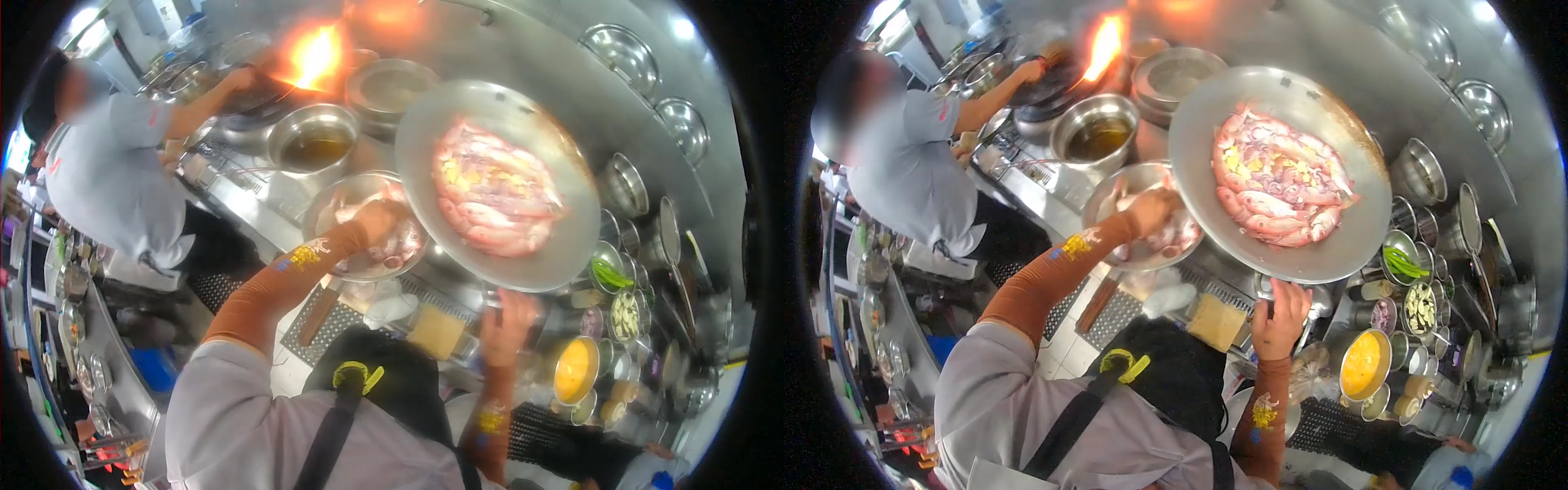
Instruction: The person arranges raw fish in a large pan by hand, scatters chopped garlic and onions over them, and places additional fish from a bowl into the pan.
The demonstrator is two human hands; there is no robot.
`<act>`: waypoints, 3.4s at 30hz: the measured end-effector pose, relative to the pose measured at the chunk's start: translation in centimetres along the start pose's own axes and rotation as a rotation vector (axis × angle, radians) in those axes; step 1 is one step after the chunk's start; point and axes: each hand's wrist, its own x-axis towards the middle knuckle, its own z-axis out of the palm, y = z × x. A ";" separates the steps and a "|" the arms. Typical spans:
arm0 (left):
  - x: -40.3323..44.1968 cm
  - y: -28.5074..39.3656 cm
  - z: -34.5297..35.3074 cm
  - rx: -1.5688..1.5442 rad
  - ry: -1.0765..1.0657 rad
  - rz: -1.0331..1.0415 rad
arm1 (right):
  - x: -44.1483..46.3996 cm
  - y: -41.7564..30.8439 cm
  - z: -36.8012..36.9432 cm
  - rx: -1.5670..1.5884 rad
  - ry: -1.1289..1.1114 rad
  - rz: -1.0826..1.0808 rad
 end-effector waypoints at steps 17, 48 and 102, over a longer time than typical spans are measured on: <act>-5.7 -4.8 -6.8 -0.665 0.592 -0.004 | -0.2 0.1 -0.4 0.010 0.107 0.042; 27.9 15.0 -1.6 -0.557 -0.332 -0.060 | -0.3 0.9 -0.4 0.092 0.062 0.047; 3.4 1.2 -1.3 0.058 -0.006 -0.149 | -0.7 0.5 0.7 -0.051 0.055 0.023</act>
